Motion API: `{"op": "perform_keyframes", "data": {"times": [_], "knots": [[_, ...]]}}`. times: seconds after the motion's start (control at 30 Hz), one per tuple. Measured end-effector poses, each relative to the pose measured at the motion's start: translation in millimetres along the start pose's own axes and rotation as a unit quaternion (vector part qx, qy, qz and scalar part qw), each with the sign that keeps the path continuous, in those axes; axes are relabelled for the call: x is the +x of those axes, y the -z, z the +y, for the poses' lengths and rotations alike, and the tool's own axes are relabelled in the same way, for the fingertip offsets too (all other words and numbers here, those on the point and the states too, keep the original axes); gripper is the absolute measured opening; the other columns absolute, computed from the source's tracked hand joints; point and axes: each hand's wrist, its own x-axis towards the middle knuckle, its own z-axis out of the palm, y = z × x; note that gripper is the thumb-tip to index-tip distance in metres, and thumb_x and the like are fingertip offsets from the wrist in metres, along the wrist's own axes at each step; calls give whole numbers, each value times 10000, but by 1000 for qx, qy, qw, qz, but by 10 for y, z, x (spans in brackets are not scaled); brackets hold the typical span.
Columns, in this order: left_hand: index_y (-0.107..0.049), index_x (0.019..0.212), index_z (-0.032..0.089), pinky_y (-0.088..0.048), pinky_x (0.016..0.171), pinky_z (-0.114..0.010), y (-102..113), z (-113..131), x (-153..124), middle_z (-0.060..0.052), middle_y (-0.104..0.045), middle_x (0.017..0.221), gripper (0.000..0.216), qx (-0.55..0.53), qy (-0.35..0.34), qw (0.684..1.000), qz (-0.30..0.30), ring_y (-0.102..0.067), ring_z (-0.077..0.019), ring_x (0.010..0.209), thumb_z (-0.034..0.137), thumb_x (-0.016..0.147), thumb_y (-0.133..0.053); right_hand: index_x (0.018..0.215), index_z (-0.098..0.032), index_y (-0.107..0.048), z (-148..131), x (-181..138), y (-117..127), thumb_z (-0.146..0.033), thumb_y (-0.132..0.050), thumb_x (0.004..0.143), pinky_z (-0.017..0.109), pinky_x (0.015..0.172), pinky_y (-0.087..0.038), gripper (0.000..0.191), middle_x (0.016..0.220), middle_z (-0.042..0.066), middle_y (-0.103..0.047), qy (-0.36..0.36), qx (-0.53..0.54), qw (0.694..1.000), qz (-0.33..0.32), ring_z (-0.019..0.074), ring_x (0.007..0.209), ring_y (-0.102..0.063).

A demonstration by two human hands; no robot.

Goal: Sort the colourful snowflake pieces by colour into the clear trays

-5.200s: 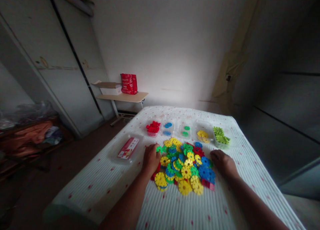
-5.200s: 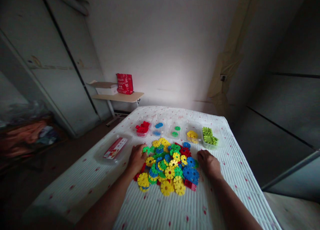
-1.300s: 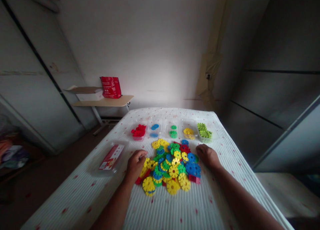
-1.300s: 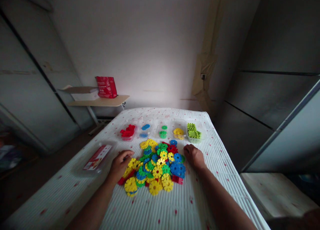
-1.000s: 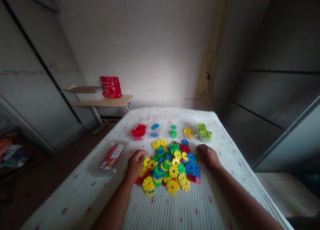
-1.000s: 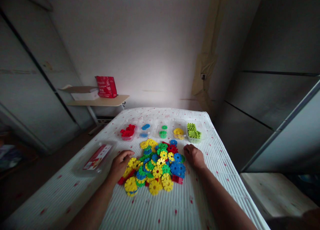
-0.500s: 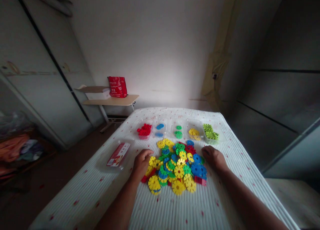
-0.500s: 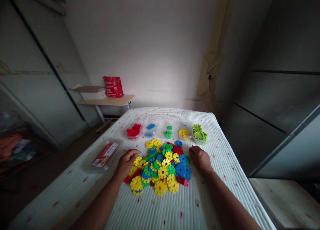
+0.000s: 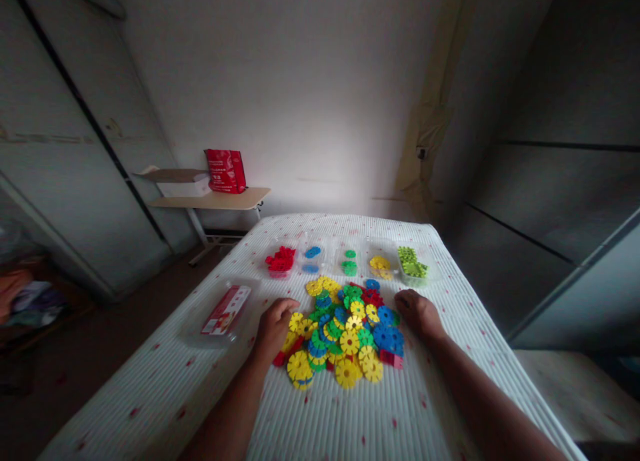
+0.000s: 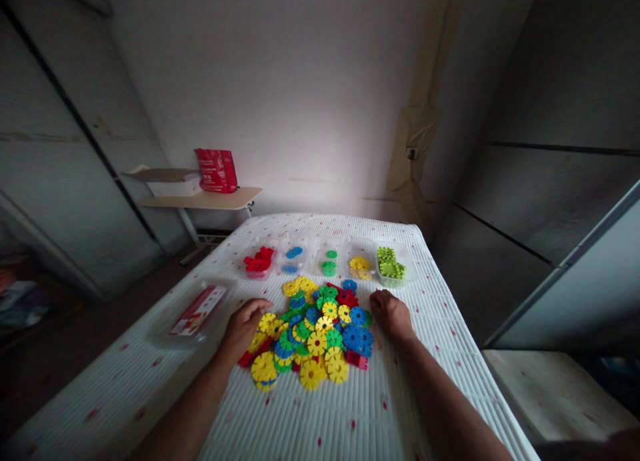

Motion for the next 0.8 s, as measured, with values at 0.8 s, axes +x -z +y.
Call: {"op": "perform_keyframes", "data": {"times": [0.8], "knots": [[-631,894,144,-472,834,-313,50,27,-21,-79,-674,953,287,-105,50,992,41,-612,-195,912,335,762,-463,825,-194,-638,43,3,-37,-264,-376,817,230,674,-400,271,867,54,-653,8,2,1000,14,155,767,-593]]}}
